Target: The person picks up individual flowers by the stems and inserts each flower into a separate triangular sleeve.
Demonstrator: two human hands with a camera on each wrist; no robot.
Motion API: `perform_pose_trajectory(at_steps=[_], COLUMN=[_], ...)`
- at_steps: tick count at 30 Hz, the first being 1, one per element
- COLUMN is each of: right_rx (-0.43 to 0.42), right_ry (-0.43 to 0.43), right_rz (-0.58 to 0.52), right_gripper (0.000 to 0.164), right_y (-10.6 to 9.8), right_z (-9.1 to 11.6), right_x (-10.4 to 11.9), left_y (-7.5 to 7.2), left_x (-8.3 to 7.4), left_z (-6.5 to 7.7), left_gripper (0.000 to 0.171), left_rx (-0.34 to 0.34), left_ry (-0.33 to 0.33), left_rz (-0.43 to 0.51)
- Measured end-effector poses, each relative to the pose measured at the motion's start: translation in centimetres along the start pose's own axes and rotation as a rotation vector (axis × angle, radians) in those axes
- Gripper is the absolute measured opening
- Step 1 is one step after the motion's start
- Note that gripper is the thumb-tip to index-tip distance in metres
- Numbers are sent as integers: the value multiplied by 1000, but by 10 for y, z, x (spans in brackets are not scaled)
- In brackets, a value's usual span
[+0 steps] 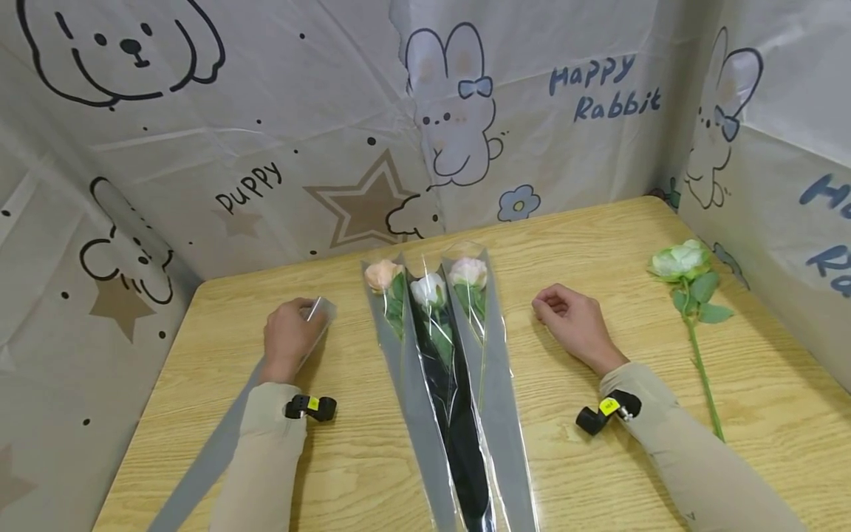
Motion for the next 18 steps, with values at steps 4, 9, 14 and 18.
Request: perform_pose_trajectory(at_steps=[4, 9, 14, 18], right_rx=[-2, -2, 2, 7], right_ry=[4, 8, 8, 8], right_rz=[-4, -10, -18, -19], right_gripper=[17, 18, 18, 18], right_y=[-1, -2, -1, 0], right_z=[0, 0, -1, -2], right_x=[0, 0, -1, -2], left_y=[3, 8, 10, 11], left_x=[-17, -38, -59, -77], left_z=[0, 3, 10, 15], left_gripper=[46, 46, 45, 44], left_rx=[-12, -6, -43, -72], left_ry=[49, 91, 147, 192], left_rz=[10, 15, 62, 112])
Point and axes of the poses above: each hand's wrist, its own z-axis away from the middle knuckle, its own y-axis out of the palm, x = y × z, the point moved 10 cm from there along -z, towards the middle knuckle, and after that the axes turned 10 degrees about x, right-handed, at the moved point
